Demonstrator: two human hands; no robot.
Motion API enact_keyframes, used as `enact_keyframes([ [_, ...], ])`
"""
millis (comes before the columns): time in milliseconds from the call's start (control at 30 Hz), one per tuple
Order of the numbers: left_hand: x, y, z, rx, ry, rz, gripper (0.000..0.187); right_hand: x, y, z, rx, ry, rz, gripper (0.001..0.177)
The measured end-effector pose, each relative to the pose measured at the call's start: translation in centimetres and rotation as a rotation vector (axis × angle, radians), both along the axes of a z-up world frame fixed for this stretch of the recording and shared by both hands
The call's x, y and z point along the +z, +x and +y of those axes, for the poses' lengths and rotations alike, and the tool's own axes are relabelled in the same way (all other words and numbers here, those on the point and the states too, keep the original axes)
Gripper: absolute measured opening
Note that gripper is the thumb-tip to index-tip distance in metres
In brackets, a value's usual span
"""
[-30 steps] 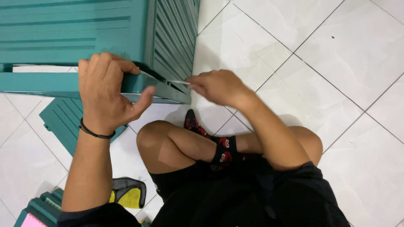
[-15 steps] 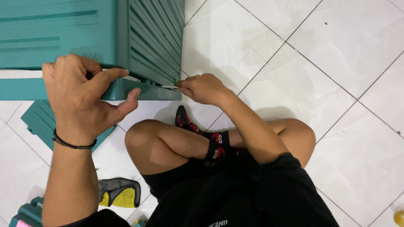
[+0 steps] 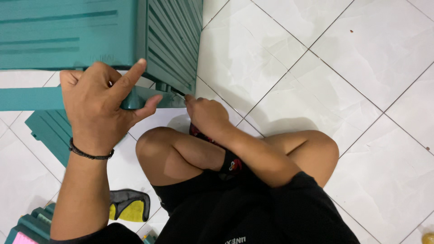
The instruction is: The person sits on the floor and uses a screwdriver to pry apart the interlocking tabs of a teal plastic storage unit. They remove several side panels and lids one by one, placing them on the floor beside the main frame.
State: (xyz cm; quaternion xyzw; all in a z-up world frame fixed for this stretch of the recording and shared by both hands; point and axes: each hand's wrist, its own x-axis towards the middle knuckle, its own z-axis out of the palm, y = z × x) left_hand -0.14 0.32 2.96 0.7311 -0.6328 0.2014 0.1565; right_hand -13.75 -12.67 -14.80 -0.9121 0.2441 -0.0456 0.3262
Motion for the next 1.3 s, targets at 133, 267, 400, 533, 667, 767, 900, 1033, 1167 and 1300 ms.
enact_keyframes([
  [133, 0.6, -0.5, 0.0, 0.018, 0.008, -0.131, 0.052, -0.9, -0.1, 0.9, -0.007, -0.016, -0.014, 0.032],
  [267, 1.2, -0.6, 0.1, -0.053, -0.010, -0.040, 0.038, -2.5, -0.1, -4.2, 0.193, -0.022, 0.027, 0.032],
  [400, 1.0, -0.7, 0.4, -0.050, 0.020, -0.041, 0.040, -5.3, -1.4, -7.3, 0.256, 0.054, 0.166, 0.033],
  [533, 0.8, -0.6, 0.3, -0.052, 0.032, -0.016, 0.038, -8.2, -1.4, -7.4, 0.279, 0.044, 0.067, 0.031],
  [667, 1.1, -0.8, -0.2, -0.027, 0.060, -0.010, 0.040, -9.7, -0.6, -7.4, 0.293, 0.046, 0.033, 0.031],
  [767, 1.2, -0.8, -0.8, -0.013, 0.080, -0.004, 0.040, -10.0, 0.2, -7.7, 0.310, 0.045, 0.087, 0.032],
  [900, 1.5, -1.0, -1.0, -0.021, 0.065, 0.017, 0.041, -9.2, 1.0, -8.3, 0.389, 0.010, 0.103, 0.033],
  [1033, 1.7, -0.9, -1.0, -0.017, 0.065, 0.047, 0.040, -7.7, 1.9, -9.3, 0.426, -0.028, 0.184, 0.034],
  [1167, 1.7, -0.6, -0.7, -0.015, 0.065, 0.064, 0.039, -6.6, 3.0, -8.9, 0.466, -0.070, 0.289, 0.035],
  [1300, 2.0, -0.2, -0.4, 0.013, 0.049, 0.064, 0.040, -7.2, 2.7, -5.5, 0.302, -0.006, 0.188, 0.034],
])
